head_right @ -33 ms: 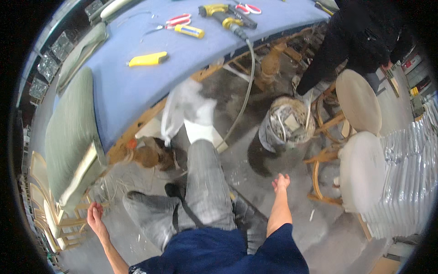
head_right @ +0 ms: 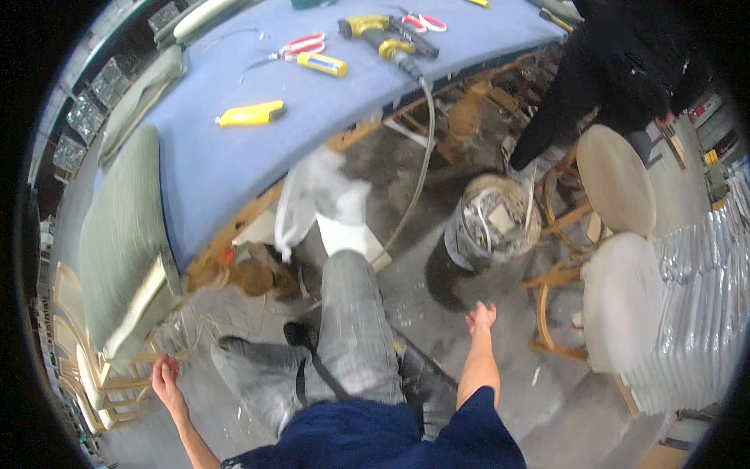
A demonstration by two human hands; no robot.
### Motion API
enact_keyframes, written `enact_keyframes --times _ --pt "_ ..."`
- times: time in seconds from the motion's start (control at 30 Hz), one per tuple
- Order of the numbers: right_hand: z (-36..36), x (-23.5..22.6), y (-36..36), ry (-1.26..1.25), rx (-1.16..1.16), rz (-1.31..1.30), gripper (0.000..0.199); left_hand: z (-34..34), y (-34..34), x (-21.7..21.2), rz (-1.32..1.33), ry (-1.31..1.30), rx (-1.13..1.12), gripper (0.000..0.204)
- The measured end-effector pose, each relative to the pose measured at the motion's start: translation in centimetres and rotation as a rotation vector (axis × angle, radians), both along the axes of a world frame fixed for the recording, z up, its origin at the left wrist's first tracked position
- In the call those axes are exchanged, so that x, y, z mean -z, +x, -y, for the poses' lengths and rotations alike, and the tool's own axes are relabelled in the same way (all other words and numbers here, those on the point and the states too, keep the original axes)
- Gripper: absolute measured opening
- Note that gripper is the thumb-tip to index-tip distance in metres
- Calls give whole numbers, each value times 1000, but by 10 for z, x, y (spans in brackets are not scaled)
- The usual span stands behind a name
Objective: The person trims excess fabric from a cushion, smooths and folds the cover, then uses a staple gun to attach the fabric to the cushion base. They also retrieve a box of staples from a locker and load the staple gun before continuing to staple the cushion.
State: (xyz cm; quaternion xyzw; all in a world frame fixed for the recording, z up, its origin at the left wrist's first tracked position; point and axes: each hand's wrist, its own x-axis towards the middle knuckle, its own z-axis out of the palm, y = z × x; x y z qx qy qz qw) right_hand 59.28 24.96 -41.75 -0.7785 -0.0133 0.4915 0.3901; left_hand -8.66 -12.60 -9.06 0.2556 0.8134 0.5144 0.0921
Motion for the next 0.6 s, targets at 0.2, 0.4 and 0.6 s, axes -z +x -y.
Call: enact_keyframes --times 0.2,0.4,0.6 --pt "-91 18 4 317 152 -256 93 40 -14 13 121 -42 -364 27" --pt "-124 -3 31 188 21 -4 32 61 -71 3 1 116 -270 21" --pt "-193 -90 8 428 -125 275 32 76 -178 -119 -618 119 -447 29"
